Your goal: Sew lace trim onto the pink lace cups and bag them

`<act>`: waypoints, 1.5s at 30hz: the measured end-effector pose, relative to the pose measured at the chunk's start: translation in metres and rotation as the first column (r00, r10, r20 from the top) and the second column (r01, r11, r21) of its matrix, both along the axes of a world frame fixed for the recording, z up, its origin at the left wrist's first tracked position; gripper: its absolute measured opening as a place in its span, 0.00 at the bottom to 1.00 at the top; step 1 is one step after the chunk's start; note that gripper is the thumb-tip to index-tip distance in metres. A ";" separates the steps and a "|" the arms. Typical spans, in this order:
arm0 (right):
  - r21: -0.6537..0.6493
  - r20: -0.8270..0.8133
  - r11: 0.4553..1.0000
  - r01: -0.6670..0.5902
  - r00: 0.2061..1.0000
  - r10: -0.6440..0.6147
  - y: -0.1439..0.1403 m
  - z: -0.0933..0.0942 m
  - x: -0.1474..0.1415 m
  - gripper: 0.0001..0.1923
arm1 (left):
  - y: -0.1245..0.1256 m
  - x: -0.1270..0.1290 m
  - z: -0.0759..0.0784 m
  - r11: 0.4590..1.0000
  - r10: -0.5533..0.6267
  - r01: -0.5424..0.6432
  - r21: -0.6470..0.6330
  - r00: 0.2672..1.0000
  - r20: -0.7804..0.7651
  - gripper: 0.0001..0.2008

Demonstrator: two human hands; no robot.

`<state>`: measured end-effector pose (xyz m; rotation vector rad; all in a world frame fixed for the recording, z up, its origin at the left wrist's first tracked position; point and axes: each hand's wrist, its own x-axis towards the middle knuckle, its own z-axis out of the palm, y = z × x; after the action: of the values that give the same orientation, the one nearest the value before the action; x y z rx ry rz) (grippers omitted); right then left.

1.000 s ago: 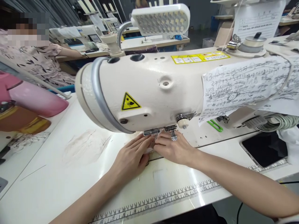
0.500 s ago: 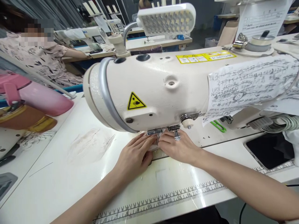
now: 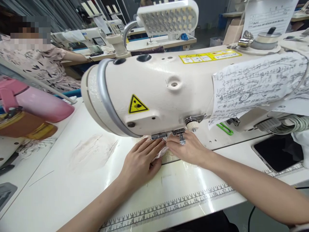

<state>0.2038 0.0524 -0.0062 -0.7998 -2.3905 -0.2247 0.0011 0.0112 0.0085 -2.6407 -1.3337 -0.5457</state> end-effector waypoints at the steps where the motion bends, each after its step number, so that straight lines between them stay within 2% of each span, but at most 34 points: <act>1: 0.002 0.009 1.000 0.006 1.000 -0.006 0.000 0.000 0.000 0.09 | 0.000 0.000 0.000 1.000 0.004 -0.003 0.002 1.000 -0.010 0.20; 5: -0.008 0.034 1.000 0.024 0.999 -0.023 0.001 0.005 0.002 0.11 | 0.000 0.000 -0.001 1.000 0.011 -0.011 0.001 0.999 -0.051 0.20; 10: -0.134 0.007 0.991 -0.007 1.000 0.008 0.002 0.013 0.006 0.13 | 0.000 0.000 -0.001 1.000 0.015 -0.015 0.004 0.997 -0.077 0.20; 15: -0.136 -0.004 0.991 -0.004 1.000 0.004 0.009 0.001 0.009 0.13 | -0.001 0.001 -0.002 1.000 0.011 -0.010 0.008 0.995 -0.099 0.20; 19: -0.107 -0.015 0.994 0.002 1.000 -0.004 0.014 -0.010 0.007 0.11 | -0.002 -0.001 -0.003 0.989 -0.100 0.113 0.099 0.987 -0.130 0.17; 22: -0.111 0.047 0.994 0.012 0.999 -0.007 0.013 -0.006 0.005 0.12 | -0.002 -0.003 -0.004 0.978 -0.151 0.168 0.123 0.979 -0.134 0.17; 25: -0.053 0.108 0.998 0.043 0.993 -0.037 0.007 0.004 0.004 0.12 | -0.001 -0.006 -0.004 0.978 -0.163 0.178 0.105 0.977 -0.137 0.17; 29: 0.137 0.181 0.988 0.076 0.978 -0.101 0.002 0.008 0.002 0.09 | 0.003 -0.011 0.000 0.980 -0.186 0.194 0.051 0.973 -0.134 0.19; 31: 0.173 0.143 0.983 0.056 0.986 -0.081 0.001 0.004 0.001 0.11 | 0.005 -0.014 0.002 0.979 -0.196 0.202 0.032 0.971 -0.134 0.19; 36: 0.093 0.141 0.993 -0.071 0.988 0.057 -0.002 -0.005 -0.005 0.12 | 0.008 -0.021 0.007 0.977 -0.207 0.214 0.023 0.964 -0.166 0.18; 39: 0.122 0.110 0.982 -0.146 0.985 0.133 -0.003 -0.006 -0.008 0.12 | 0.009 -0.021 0.008 0.979 -0.192 0.202 0.034 0.963 -0.189 0.18; 45: 0.104 0.061 0.981 -0.164 0.986 0.158 -0.003 -0.004 -0.009 0.10 | 0.010 -0.020 0.006 0.983 -0.162 0.176 0.052 0.966 -0.202 0.19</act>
<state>0.1945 0.0496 -0.0101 -0.5535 -2.4542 -0.3102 -0.0185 0.0207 0.0143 -2.6845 -1.0226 -0.3309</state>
